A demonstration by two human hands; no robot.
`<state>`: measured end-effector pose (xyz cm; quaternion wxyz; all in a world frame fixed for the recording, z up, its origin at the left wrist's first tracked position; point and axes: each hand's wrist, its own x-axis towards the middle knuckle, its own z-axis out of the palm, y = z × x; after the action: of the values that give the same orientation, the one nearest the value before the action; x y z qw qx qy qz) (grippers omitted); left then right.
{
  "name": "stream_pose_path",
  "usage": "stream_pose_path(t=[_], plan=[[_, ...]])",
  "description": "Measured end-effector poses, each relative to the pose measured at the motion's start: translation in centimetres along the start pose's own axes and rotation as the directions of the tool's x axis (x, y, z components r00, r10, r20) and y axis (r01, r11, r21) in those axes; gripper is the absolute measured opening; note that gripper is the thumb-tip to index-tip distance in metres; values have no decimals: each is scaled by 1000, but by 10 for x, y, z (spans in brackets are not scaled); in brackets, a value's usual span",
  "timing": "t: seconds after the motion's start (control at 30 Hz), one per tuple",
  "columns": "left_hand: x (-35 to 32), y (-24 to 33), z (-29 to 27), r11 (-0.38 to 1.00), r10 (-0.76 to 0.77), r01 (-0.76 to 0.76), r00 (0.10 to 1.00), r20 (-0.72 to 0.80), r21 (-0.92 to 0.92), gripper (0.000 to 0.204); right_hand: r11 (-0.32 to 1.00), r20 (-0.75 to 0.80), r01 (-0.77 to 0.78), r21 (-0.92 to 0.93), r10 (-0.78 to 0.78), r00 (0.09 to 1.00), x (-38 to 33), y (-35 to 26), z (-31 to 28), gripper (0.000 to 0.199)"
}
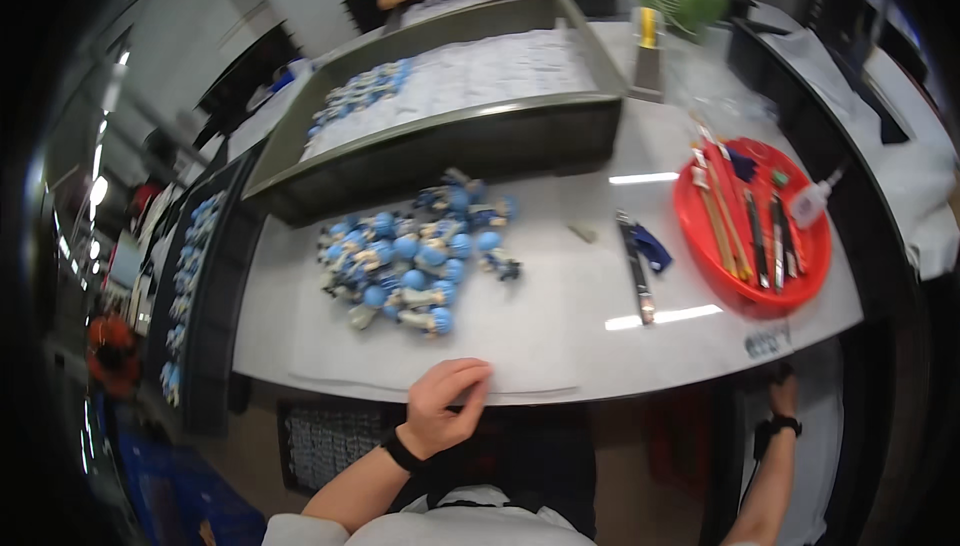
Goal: The person lines a tray with white paper, then picks up small blue and white figurines from a bin and assembles them by hand. The person repeatedly picks up figurines, attaches parts, and places them on the table.
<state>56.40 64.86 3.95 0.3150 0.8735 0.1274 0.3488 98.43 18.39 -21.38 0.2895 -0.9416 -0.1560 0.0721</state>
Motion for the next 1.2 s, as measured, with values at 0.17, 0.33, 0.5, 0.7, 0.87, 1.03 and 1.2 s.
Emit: stream_pose_path(t=[0.17, 0.33, 0.5, 0.7, 0.87, 1.03, 1.2], plan=[[-2, 12, -33, 981, -8, 29, 994, 107, -192, 24, 854, -226, -148, 499, 293, 929, -20, -33, -48, 43], [49, 4, -89, 978, 207, -207, 976, 71, -5, 24, 642, -316, 55, 765, 300, 900, -111, -219, -85, 29], [106, -42, -120, 915, 22, -66, 993, 116, 399, 25, 574, -243, 186, 797, 23, 970, -161, -349, -50, 18], [101, -62, -127, 831, -51, -83, 973, 225, 550, 31, 465, 48, 103, 879, -302, 952, -203, -464, 11, 10], [71, -20, -128, 936, -228, 227, 973, 29, -268, 38, 339, 210, -47, 940, -462, 862, -229, -518, 40, 18], [10, -8, -103, 348, -469, 494, 828, 308, -797, 43, 178, 390, -350, 920, -529, 754, -246, -560, 60, 35], [-22, -17, -93, 250, -599, 533, 741, 303, -809, 35, 180, 550, -554, 813, -548, 630, -245, -553, 64, 39]])
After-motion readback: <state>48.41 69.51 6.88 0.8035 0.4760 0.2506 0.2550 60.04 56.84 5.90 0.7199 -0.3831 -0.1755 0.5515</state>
